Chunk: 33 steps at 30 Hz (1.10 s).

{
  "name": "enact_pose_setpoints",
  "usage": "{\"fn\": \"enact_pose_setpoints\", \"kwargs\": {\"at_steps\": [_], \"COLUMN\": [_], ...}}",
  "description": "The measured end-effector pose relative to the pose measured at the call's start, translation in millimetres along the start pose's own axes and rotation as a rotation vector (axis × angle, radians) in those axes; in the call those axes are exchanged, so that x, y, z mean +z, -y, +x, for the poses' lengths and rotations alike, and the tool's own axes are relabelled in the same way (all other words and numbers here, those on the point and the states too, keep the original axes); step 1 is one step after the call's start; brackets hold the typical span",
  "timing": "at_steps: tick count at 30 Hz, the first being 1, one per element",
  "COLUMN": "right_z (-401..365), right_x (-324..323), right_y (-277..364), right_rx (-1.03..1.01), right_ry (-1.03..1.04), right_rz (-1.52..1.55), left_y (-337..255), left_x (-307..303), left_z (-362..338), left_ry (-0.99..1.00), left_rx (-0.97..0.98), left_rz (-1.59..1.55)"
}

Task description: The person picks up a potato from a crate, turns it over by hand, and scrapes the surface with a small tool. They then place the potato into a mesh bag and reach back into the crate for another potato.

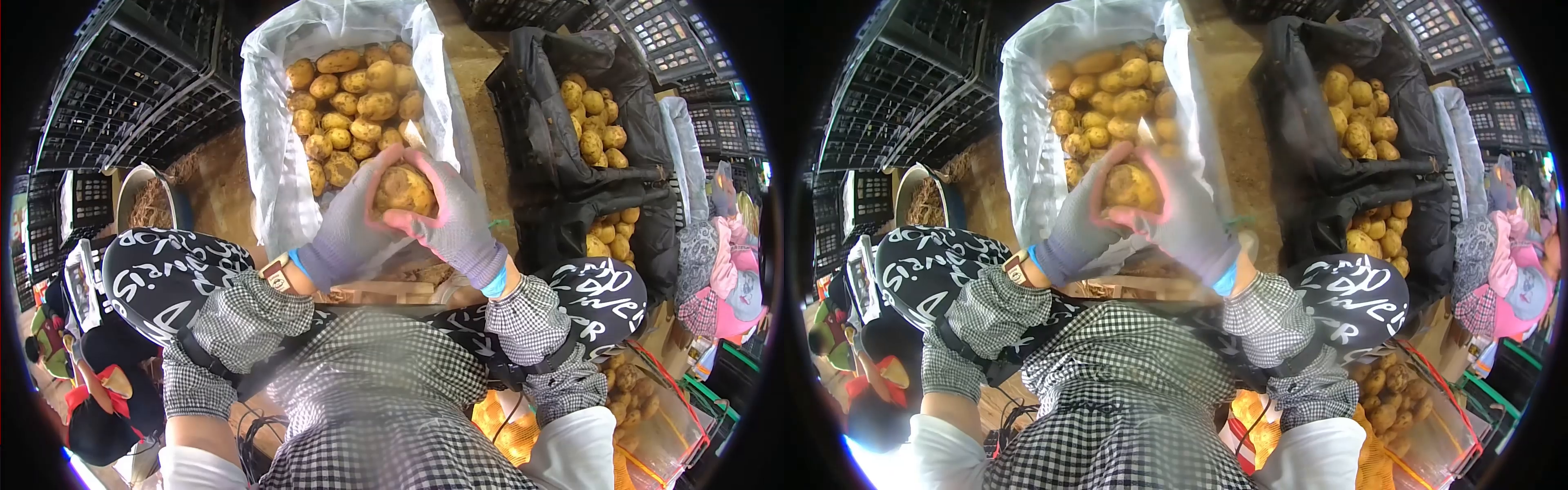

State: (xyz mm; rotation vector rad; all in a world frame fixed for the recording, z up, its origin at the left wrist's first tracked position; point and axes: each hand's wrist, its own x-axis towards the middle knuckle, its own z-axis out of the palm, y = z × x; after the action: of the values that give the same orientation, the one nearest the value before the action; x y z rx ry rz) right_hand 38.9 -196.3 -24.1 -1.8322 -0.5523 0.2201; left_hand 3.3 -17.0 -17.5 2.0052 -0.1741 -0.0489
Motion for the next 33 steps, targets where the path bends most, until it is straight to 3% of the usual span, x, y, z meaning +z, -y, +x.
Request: {"fn": "enact_pose_setpoints", "kwargs": {"at_steps": [4, 7, 10, 11, 13, 14, 16, 20, 24, 26, 29, 33], "right_z": [3, -4, 3, 6, 3, 3, 5, 5, 7, 9, 1, -1], "right_x": [-2, -6, -4, -7, -10, -10, -10, -5, -9, -8, 2, 3], "right_y": [2, -28, -16, -15, -3, 4, 5, -2, 18, 23, 7, -1], "right_rx": [-0.061, 0.111, 0.17, 0.174, 0.49, 0.648, 0.46, 0.304, 0.343, 0.528, 0.477, 0.403], "right_ry": [0.003, 0.048, -0.101, -0.05, 0.05, 0.1, 0.086, 0.132, 0.355, 0.354, 0.263, 0.198], "right_rz": [-0.135, -0.058, 0.22, 0.239, 0.639, 0.84, 0.622, 0.467, 0.688, 0.787, 0.797, 0.753], "left_y": [0, -11, 6, 11, 21, 17, -5, -4, -10, -4, 7, 26], "left_x": [3, -2, 6, 8, 8, 3, -7, -9, -15, -14, -5, 0], "left_z": [-1, 0, -2, 0, 4, 4, 2, 6, 5, 4, 4, 9], "left_ry": [0.135, 0.139, 0.084, 0.051, -0.017, 0.016, 0.087, -0.13, -0.036, -0.05, -0.171, -0.254], "left_rx": [-0.224, -0.173, -0.021, 0.015, 0.084, -0.001, -0.176, 0.123, 0.074, 0.072, 0.065, -0.164], "left_rz": [-0.183, -0.057, -0.179, -0.243, -0.362, -0.567, -0.979, 0.103, 0.17, 0.153, 0.04, -0.31]}}
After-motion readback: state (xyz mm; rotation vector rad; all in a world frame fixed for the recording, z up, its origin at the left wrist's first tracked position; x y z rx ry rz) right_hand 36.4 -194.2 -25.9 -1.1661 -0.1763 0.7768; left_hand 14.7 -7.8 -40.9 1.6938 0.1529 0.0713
